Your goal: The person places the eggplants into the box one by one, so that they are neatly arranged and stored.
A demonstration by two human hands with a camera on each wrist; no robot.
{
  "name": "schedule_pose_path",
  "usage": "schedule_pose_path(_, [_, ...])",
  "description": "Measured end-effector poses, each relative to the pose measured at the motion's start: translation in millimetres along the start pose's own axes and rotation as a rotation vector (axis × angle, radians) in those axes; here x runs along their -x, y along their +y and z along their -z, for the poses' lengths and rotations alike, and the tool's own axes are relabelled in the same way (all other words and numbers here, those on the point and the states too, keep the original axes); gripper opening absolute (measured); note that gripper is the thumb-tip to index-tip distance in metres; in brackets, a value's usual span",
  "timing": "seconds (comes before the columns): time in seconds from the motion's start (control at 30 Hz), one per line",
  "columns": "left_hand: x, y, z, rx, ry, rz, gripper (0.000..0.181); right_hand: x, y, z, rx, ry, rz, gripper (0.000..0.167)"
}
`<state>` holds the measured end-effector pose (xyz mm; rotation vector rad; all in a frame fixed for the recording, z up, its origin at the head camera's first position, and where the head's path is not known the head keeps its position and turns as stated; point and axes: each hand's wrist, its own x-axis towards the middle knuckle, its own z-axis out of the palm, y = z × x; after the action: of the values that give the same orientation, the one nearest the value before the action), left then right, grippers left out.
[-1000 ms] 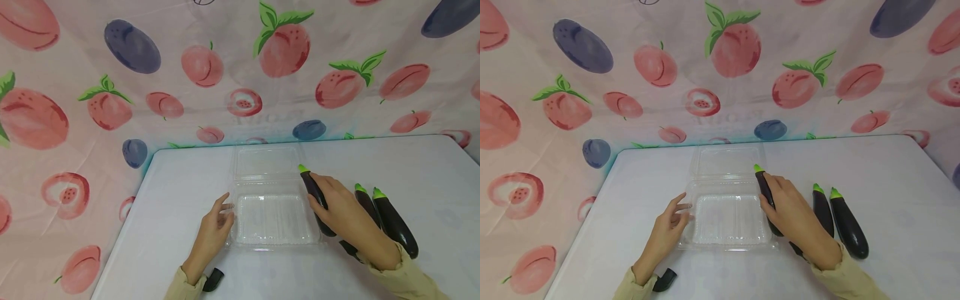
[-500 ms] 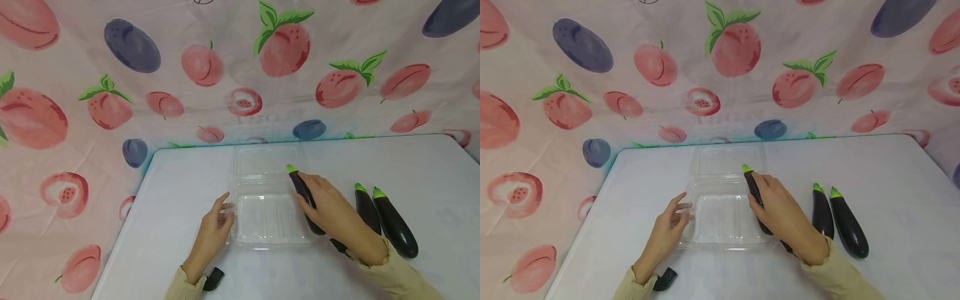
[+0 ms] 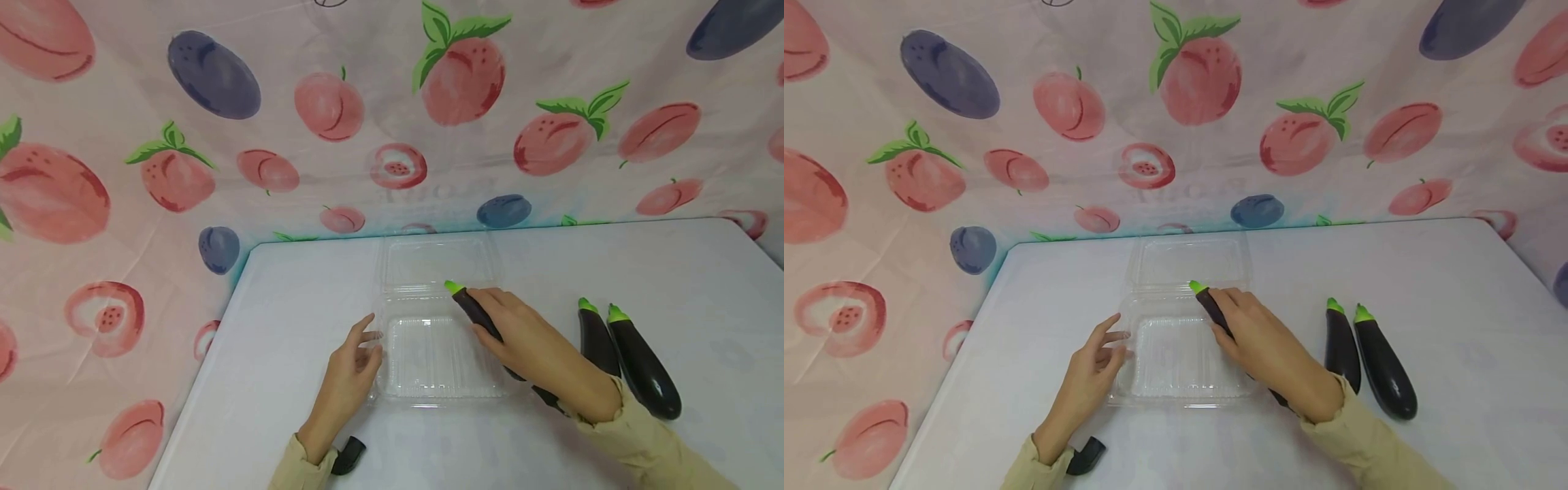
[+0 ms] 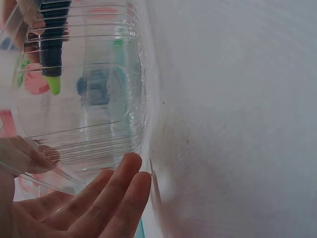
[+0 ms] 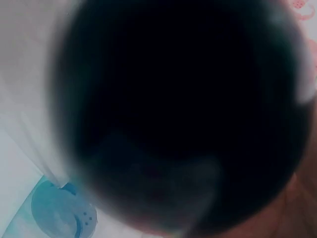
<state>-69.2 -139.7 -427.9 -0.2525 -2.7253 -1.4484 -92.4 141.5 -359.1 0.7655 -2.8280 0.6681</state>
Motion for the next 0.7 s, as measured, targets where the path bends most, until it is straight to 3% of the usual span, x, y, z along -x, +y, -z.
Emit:
schedule_pose_path(0.23, [-0.1, 2.6, 0.2, -0.005, -0.001, 0.013, 0.052, -1.6, -2, 5, -0.021, -0.086, 0.008, 0.052])
schedule_pose_path(0.7, [-0.2, 0.0, -0.7, 0.002, -0.003, 0.007, 0.052, -6.6, -2, 14, -0.003, -0.085, 0.162, 0.048])
